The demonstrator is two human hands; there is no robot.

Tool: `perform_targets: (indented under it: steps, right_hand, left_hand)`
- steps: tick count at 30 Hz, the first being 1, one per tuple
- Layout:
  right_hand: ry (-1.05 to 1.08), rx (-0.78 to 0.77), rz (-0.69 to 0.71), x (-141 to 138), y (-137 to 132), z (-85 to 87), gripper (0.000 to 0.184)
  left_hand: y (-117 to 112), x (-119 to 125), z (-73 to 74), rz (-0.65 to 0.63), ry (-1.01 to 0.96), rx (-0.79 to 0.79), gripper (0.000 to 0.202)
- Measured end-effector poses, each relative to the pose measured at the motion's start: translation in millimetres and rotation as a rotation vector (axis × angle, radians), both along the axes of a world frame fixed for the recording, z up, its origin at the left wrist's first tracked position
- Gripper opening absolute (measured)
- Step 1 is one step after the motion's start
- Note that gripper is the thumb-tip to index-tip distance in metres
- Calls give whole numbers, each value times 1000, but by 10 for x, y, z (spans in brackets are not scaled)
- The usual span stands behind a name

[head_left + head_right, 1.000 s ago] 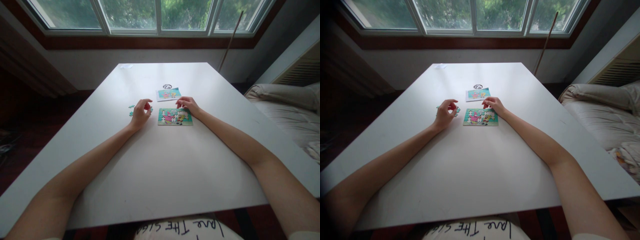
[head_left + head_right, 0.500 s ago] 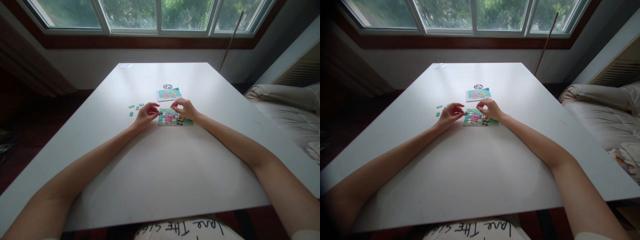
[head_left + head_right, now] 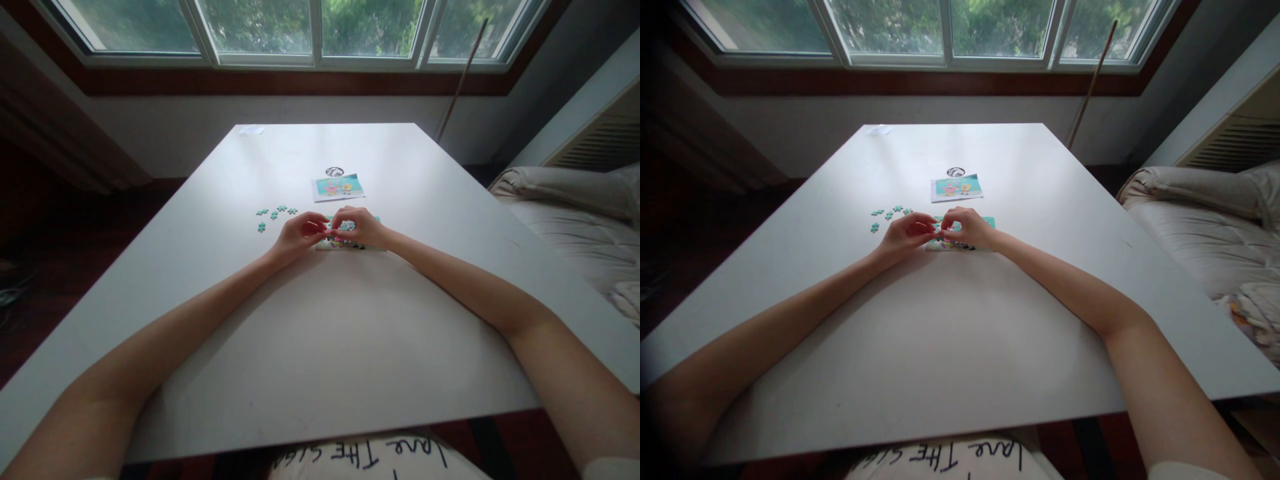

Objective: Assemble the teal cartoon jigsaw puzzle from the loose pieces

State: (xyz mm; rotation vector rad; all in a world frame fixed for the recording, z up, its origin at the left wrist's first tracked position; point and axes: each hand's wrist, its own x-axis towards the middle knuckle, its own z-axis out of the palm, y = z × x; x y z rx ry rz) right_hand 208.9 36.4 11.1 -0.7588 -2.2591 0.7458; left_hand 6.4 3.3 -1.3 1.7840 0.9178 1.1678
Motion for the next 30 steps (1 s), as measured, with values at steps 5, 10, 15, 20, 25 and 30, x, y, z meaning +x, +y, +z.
perform_targets:
  steps: [5,10,15,20,25,30]
  right_hand:
    - [-2,-90,30,121,145,32,19]
    - [-49,-217,34,272,333,-33,21]
    - [-38,-256,89,316,391,-73,23]
    - [-33,-270,99,308,378,-65,23]
    - [-37,-303,71,316,366,-57,24]
    - [-50,-291,88,317,355,-52,26]
  left_hand:
    - [-15,9,23,48,103,84,23]
    - [-41,4,41,14,234,151,17]
    - [-36,0,44,-5,296,180,19]
    - [-25,0,44,4,322,169,19]
    - [-20,-6,38,3,329,159,20]
    - [-11,-2,33,3,346,166,21]
